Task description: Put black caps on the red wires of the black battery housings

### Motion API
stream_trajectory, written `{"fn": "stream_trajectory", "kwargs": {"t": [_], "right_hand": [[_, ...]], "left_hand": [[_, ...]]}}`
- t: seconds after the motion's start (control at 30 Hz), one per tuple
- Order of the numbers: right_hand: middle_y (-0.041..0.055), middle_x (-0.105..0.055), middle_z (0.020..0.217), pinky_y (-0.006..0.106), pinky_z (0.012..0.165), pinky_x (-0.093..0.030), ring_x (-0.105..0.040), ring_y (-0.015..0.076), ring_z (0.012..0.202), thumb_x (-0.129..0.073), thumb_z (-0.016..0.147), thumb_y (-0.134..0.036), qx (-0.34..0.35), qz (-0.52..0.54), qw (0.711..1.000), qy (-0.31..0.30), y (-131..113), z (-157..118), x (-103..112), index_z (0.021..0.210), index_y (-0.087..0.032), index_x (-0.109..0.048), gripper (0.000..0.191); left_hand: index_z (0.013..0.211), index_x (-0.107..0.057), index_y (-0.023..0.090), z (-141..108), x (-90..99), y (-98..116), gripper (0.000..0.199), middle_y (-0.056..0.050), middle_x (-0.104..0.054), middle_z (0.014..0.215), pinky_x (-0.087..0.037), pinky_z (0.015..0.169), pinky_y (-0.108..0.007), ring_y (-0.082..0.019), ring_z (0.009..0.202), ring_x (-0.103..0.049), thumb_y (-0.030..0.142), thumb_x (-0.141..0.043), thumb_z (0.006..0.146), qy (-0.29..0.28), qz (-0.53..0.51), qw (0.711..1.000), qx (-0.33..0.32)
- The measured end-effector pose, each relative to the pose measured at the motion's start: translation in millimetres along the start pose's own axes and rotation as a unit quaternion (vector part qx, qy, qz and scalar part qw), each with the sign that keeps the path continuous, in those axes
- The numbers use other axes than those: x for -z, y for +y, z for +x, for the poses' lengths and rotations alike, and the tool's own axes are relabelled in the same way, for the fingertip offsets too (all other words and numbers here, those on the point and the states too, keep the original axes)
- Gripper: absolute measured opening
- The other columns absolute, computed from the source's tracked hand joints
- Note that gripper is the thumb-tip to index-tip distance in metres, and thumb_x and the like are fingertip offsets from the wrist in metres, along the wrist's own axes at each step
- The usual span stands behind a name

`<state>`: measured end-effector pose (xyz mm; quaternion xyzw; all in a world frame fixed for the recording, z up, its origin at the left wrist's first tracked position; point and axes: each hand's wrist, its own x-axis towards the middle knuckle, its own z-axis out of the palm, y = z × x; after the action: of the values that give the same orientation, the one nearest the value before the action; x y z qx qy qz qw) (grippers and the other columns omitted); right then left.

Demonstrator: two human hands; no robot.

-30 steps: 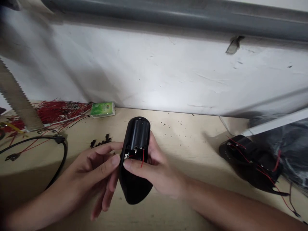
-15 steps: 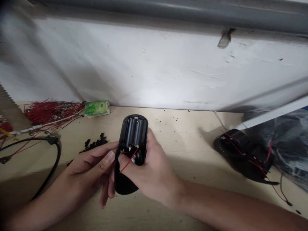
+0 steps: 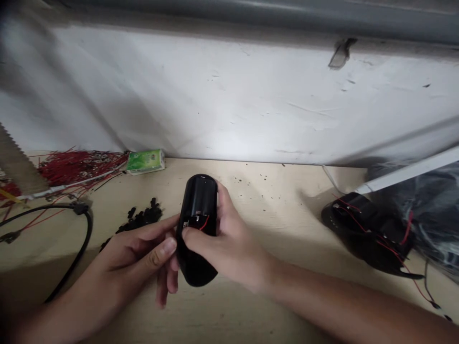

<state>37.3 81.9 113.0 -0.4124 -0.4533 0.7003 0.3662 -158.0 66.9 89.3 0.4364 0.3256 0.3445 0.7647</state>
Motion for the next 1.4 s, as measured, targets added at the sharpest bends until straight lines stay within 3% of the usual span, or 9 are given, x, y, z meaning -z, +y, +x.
{"fn": "stream_trajectory", "kwargs": {"t": [0.23, 0.57, 0.83, 0.93, 1.0, 1.07, 1.13, 1.27, 1.4], "right_hand": [[-0.0028, -0.071, 0.087, 0.036, 0.068, -0.055, -0.071, 0.0177, 0.068, -0.072, 0.102, -0.031, -0.008, 0.108, 0.987, -0.121, 4, 1, -2, 0.131, -0.032, -0.032, 0.049], [-0.0023, -0.067, 0.090, 0.037, 0.069, -0.056, -0.068, 0.0169, 0.069, -0.078, 0.099, -0.037, -0.003, 0.075, 0.993, -0.095, 8, -5, -2, 0.149, -0.034, -0.022, 0.075], [-0.0025, -0.065, 0.104, 0.035, 0.069, -0.058, -0.068, 0.0151, 0.071, -0.083, 0.095, -0.031, 0.003, 0.096, 0.992, -0.080, 10, -8, -5, 0.152, -0.045, -0.021, 0.085], [0.0054, -0.061, 0.133, 0.047, 0.099, -0.060, -0.071, 0.0229, 0.113, -0.076, 0.101, -0.039, 0.007, 0.026, 0.999, -0.035, 8, -13, -7, 0.158, -0.043, -0.014, 0.085], [0.0100, -0.049, 0.155, 0.056, 0.128, -0.038, -0.049, 0.0264, 0.150, -0.074, 0.102, -0.042, 0.001, -0.025, 1.000, -0.011, 7, -16, -7, 0.163, -0.039, -0.007, 0.091], [0.0107, -0.039, 0.166, 0.059, 0.137, -0.020, -0.031, 0.0272, 0.162, -0.074, 0.101, -0.044, -0.003, -0.053, 0.998, -0.019, 8, -17, -7, 0.165, -0.038, -0.001, 0.097], [0.0104, -0.035, 0.170, 0.062, 0.137, -0.020, -0.029, 0.0288, 0.164, -0.074, 0.101, -0.045, 0.001, -0.067, 0.997, -0.036, 9, -17, -7, 0.167, -0.041, 0.003, 0.101], [0.0121, -0.029, 0.174, 0.063, 0.134, -0.026, -0.031, 0.0290, 0.163, -0.070, 0.105, -0.043, 0.009, -0.095, 0.993, -0.067, 7, -17, -6, 0.167, -0.040, 0.005, 0.097], [0.0117, -0.033, 0.171, 0.058, 0.134, -0.027, -0.034, 0.0250, 0.161, -0.064, 0.108, -0.039, 0.015, -0.129, 0.984, -0.118, -1, -15, -6, 0.167, -0.039, 0.006, 0.092]], "left_hand": [[0.128, -0.078, 0.016, 0, 0.0, 2, 0.039, -0.002, -0.068, 0.071, -0.063, 0.053, -0.019, -0.012, 0.060, -0.068, 0.042, -0.078, 0.098, 0.019, -0.027, 0.999, -0.005], [0.127, -0.077, 0.013, 1, -1.2, 0, 0.046, -0.004, -0.071, 0.067, -0.063, 0.051, -0.020, -0.013, 0.057, -0.069, 0.045, -0.082, 0.094, 0.046, -0.026, 0.999, -0.010], [0.137, -0.073, 0.027, -2, -4.8, -1, 0.042, 0.000, -0.073, 0.079, -0.062, 0.057, -0.017, -0.011, 0.063, -0.068, 0.052, -0.064, 0.105, 0.049, -0.026, 0.998, -0.007], [0.134, -0.077, 0.034, -6, -10.5, 3, 0.038, -0.001, -0.079, 0.104, -0.065, 0.086, -0.020, -0.012, 0.084, -0.073, 0.054, -0.065, 0.104, 0.087, 0.053, 0.994, -0.033], [0.134, -0.077, 0.039, -9, -12.1, 4, 0.037, 0.001, -0.077, 0.131, -0.054, 0.116, -0.026, -0.017, 0.117, -0.071, 0.057, -0.066, 0.103, 0.112, 0.082, 0.989, -0.045], [0.138, -0.074, 0.042, -11, -11.2, 4, 0.042, 0.003, -0.069, 0.149, -0.034, 0.135, -0.035, -0.022, 0.147, -0.056, 0.061, -0.063, 0.102, 0.117, 0.088, 0.989, -0.033], [0.146, -0.069, 0.042, -15, -7.8, 2, 0.050, 0.003, -0.062, 0.160, -0.023, 0.139, -0.043, -0.026, 0.160, -0.042, 0.065, -0.059, 0.103, 0.101, 0.088, 0.991, -0.014], [0.158, -0.058, 0.036, -23, 1.3, -11, 0.057, -0.006, -0.058, 0.163, -0.046, 0.128, -0.052, -0.034, 0.161, -0.040, 0.057, -0.058, 0.105, 0.073, 0.049, 0.996, 0.002], [0.158, -0.055, 0.045, -32, 4.1, -29, 0.065, -0.007, -0.066, 0.155, -0.062, 0.109, -0.052, -0.042, 0.153, -0.051, 0.056, -0.072, 0.096, 0.088, 0.023, 0.996, -0.006]]}}
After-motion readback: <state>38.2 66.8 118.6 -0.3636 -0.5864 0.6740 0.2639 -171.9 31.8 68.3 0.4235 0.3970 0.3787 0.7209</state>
